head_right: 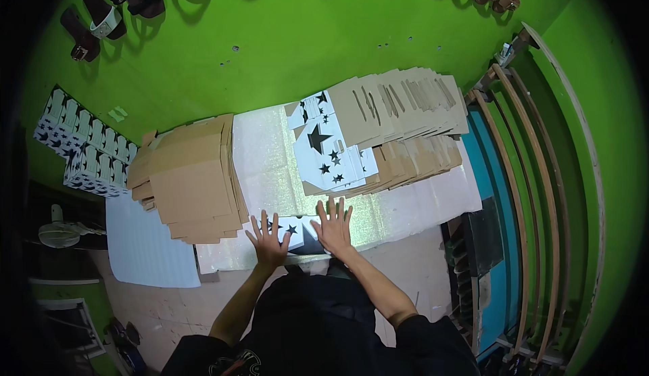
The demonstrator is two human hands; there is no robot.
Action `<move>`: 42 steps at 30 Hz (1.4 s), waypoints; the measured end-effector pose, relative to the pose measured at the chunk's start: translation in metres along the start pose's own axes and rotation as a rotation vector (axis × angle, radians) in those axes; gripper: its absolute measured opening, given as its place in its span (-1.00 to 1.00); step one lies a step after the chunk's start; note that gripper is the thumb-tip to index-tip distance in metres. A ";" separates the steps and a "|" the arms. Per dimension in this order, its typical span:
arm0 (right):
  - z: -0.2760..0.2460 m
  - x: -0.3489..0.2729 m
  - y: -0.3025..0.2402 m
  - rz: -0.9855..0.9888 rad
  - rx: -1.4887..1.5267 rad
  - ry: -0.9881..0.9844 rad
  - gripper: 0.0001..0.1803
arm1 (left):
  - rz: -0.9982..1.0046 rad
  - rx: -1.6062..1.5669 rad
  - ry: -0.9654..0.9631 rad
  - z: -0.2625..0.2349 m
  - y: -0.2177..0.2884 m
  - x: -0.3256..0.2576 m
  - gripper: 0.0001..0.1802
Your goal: Folding flat cardboard sheets into star-patterned shoe boxes.
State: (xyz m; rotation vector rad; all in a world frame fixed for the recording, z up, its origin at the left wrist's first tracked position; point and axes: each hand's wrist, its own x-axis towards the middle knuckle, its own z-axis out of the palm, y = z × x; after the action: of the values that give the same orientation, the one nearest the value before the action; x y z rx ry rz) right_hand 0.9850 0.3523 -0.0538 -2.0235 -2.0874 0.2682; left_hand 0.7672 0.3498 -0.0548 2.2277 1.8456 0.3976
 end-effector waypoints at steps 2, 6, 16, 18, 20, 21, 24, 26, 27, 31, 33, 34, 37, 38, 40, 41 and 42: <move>-0.011 -0.017 -0.015 -0.083 0.057 0.010 -0.20 | 0.042 0.099 0.012 0.004 -0.006 -0.016 -0.19; -0.001 -0.035 -0.018 -0.123 0.033 -0.079 -0.10 | 0.043 0.086 -0.017 0.013 -0.010 -0.019 -0.16; -0.002 -0.038 -0.004 -0.242 0.006 -0.151 -0.10 | -0.093 -0.011 -0.092 0.007 0.010 -0.053 -0.19; -0.002 -0.040 -0.003 -0.289 0.030 -0.100 -0.14 | -0.069 0.047 -0.042 0.014 0.012 -0.054 -0.18; 0.003 -0.037 -0.004 -0.251 0.082 -0.098 -0.18 | -0.058 0.102 0.012 0.015 0.016 -0.051 -0.18; 0.005 -0.034 -0.006 -0.208 0.135 -0.093 -0.22 | -0.049 0.085 0.033 0.016 0.016 -0.045 -0.17; 0.001 -0.016 -0.021 -0.162 0.134 -0.018 -0.46 | -0.054 0.056 0.096 0.020 0.017 -0.041 -0.15; 0.008 0.002 -0.022 -0.083 0.258 -0.020 -0.59 | -0.028 0.028 0.118 0.020 0.019 -0.039 -0.13; 0.011 0.012 -0.023 -0.040 0.283 -0.060 -0.62 | -0.039 0.029 0.092 0.020 0.020 -0.038 -0.12; 0.020 0.036 -0.022 -0.058 0.363 -0.211 -0.66 | -0.077 0.014 0.025 0.020 0.020 -0.038 -0.11; 0.026 0.038 -0.022 -0.043 0.387 -0.209 -0.67 | -0.088 0.017 -0.002 0.020 0.020 -0.038 -0.13; 0.027 0.038 -0.024 -0.033 0.377 -0.211 -0.67 | -0.093 0.017 0.001 0.021 0.019 -0.039 -0.13; 0.027 0.040 -0.028 -0.004 0.362 -0.220 -0.68 | -0.086 0.023 0.021 0.022 0.019 -0.040 -0.13; 0.027 0.040 -0.028 0.017 0.358 -0.227 -0.68 | -0.086 0.026 0.021 0.021 0.019 -0.040 -0.14; 0.024 0.042 -0.027 0.014 0.392 -0.246 -0.69 | -0.083 0.029 0.021 0.020 0.020 -0.039 -0.14; 0.023 0.043 -0.026 0.009 0.427 -0.266 -0.71 | -0.085 0.022 0.027 0.020 0.020 -0.039 -0.14; 0.022 0.042 -0.025 0.011 0.427 -0.264 -0.71 | -0.087 0.015 0.033 0.020 0.020 -0.039 -0.14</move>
State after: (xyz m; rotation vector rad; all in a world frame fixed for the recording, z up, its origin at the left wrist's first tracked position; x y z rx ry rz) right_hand 0.9535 0.3937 -0.0662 -1.8165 -1.9420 0.9406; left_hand 0.7859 0.3076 -0.0698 2.1543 1.9601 0.4088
